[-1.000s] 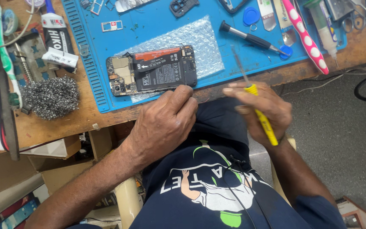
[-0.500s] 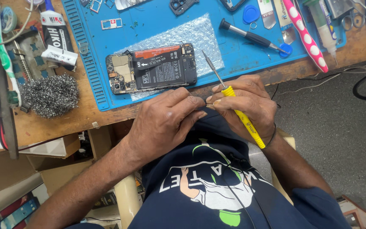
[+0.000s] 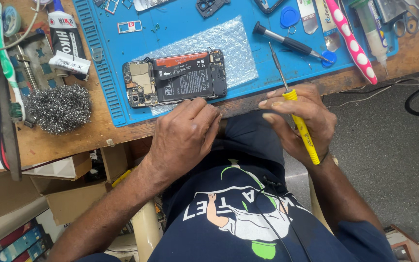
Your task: The person repairs a disassembled smartphone on a blue work mat. They pick up small components, use a yellow-handled screwdriver to pry and unscrew parts near the battery, reposition the phone body, and handle a toothbrush and other small parts while working across the board.
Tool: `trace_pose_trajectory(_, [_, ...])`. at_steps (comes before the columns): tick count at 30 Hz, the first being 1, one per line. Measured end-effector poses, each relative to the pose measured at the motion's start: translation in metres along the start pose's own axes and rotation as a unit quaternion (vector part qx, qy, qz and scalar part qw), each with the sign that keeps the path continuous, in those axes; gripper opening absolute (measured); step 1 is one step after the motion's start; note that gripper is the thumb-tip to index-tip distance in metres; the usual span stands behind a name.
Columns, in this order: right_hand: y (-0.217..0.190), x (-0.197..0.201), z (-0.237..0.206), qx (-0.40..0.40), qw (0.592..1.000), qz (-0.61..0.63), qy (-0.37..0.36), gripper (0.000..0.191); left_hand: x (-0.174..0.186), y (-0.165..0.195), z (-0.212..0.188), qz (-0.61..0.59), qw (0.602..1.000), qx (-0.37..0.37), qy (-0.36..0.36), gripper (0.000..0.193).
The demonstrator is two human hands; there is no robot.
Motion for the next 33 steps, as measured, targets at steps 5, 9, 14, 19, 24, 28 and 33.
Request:
trace_pose_trajectory(5, [0.005, 0.004, -0.012, -0.012, 0.999, 0.037, 0.03, 0.027, -0.004, 0.0, -0.001, 0.025, 1.0, -0.011, -0.003, 0.011])
trace_pose_trajectory(9, [0.005, 0.007, -0.019, -0.031, 0.998, 0.022, 0.047, 0.026, -0.005, 0.001, 0.001, 0.032, 0.999, -0.021, 0.0, 0.011])
trace_pose_trajectory(14, [0.007, 0.006, -0.02, -0.032, 0.997, 0.054, 0.049, 0.023, -0.006, 0.003, 0.003, 0.052, 0.998, -0.032, -0.023, 0.011])
trace_pose_trajectory(19, [0.007, 0.004, -0.019, -0.036, 0.996, 0.062, 0.043, 0.022, -0.005, 0.004, 0.004, 0.076, 0.995, -0.042, -0.044, 0.012])
trace_pose_trajectory(24, [0.003, 0.002, -0.018, -0.027, 0.997, 0.06, 0.029, 0.022, -0.007, 0.006, 0.005, 0.109, 0.991, -0.051, -0.061, 0.011])
trace_pose_trajectory(28, [0.002, -0.001, -0.017, -0.024, 0.998, 0.057, 0.022, 0.022, -0.008, 0.006, 0.005, 0.128, 0.987, -0.058, -0.075, 0.009])
trace_pose_trajectory(33, [0.002, -0.002, -0.018, -0.024, 0.998, 0.051, 0.016, 0.023, -0.009, 0.007, 0.005, 0.135, 0.985, -0.065, -0.086, 0.008])
Point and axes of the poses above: each hand's wrist, its own z-axis towards the middle knuckle, its own x-axis out of the back of the hand, y = z × x, the point moved 4 cm from there along z, towards the middle knuckle, and after that the axes turned 3 degrees about y, right-handed, at the moved point
